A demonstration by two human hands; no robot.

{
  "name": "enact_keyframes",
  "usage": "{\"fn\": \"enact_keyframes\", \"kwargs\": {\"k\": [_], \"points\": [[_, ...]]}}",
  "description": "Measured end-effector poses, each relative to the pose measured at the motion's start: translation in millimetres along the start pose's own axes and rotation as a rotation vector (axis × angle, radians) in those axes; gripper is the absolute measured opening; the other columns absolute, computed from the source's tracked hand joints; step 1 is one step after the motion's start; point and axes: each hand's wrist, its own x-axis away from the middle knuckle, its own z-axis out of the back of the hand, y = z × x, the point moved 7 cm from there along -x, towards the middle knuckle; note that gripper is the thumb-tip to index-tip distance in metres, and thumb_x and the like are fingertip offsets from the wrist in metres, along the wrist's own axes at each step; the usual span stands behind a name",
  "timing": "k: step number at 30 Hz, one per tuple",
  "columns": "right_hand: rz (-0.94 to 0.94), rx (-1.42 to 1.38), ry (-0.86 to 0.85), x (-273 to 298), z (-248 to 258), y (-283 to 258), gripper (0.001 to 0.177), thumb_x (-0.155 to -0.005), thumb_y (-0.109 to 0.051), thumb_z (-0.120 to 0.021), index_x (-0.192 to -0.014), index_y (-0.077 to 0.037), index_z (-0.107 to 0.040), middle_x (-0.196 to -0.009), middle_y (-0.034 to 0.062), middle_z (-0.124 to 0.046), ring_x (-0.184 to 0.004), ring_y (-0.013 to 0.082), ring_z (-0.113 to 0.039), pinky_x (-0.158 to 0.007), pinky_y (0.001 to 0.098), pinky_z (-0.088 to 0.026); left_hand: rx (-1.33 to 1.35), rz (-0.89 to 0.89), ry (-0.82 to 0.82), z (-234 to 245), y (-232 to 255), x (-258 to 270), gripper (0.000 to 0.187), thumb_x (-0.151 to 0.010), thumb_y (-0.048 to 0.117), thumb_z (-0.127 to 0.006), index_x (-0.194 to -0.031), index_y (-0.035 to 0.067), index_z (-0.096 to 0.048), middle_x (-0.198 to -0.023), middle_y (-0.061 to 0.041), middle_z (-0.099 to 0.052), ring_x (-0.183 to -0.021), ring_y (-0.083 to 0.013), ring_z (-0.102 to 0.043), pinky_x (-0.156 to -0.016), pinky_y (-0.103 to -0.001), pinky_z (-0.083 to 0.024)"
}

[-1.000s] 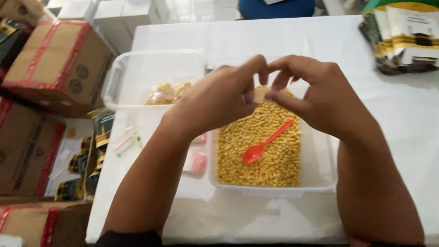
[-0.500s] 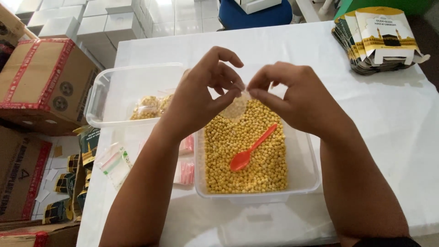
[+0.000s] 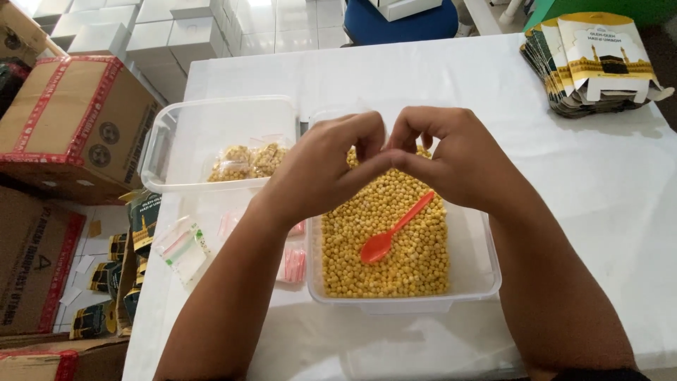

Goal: Scooping small yellow beads from a large plastic container into small individual plastic bags using a spoon.

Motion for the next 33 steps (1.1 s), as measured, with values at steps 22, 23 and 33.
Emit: {"fn": "enact_keyframes", "kwargs": {"k": [22,23,33], "points": [[0.186,0.289,0.162,3.6,4.1,-10.4,0.022,-0.084,-0.01,-0.063,-0.065,-0.009,-0.051,-0.059,0.0005,-0.053,-0.064,0.0167,-0.046,-0.07,0.036,-0.04,-0.393,-0.039,0.137,-17.7,-7.4,-2.1,0.017,-0.096,0.015,-0.058,-0.082,0.012,-0.048,-0.066,-0.002,-0.053,-0.057,-0.0172,-0.046,-0.051,-0.035,-0.043],[0.186,0.289,0.163,3.4,3.5,-10.5,0.022,-0.084,-0.01,-0.063,-0.065,-0.009,-0.051,-0.059,0.0005,-0.053,-0.064,0.0167,-0.046,-0.07,0.036,-0.04,-0.393,-0.04,0.136,-18.1,-6.2,-1.7,0.017,-0.096,0.015,-0.058,-0.082,0.012,-0.048,-0.066,-0.002,-0.053,-0.057,-0.0172,-0.046,-0.051,-0.035,-0.043],[0.059,0.153,0.152,2.8,7.5,-8.2,0.009,-0.09,-0.012,-0.065,-0.081,-0.011,-0.065,-0.074,0.0006,-0.063,-0.071,0.0134,-0.055,-0.067,0.0319,-0.045,-0.416,-0.238,0.207,-6.0,16.4,3.5,0.016,-0.093,0.013,-0.066,-0.099,0.005,-0.055,-0.094,-0.01,-0.059,-0.064,-0.0194,-0.057,-0.048,-0.03,-0.048]]}}
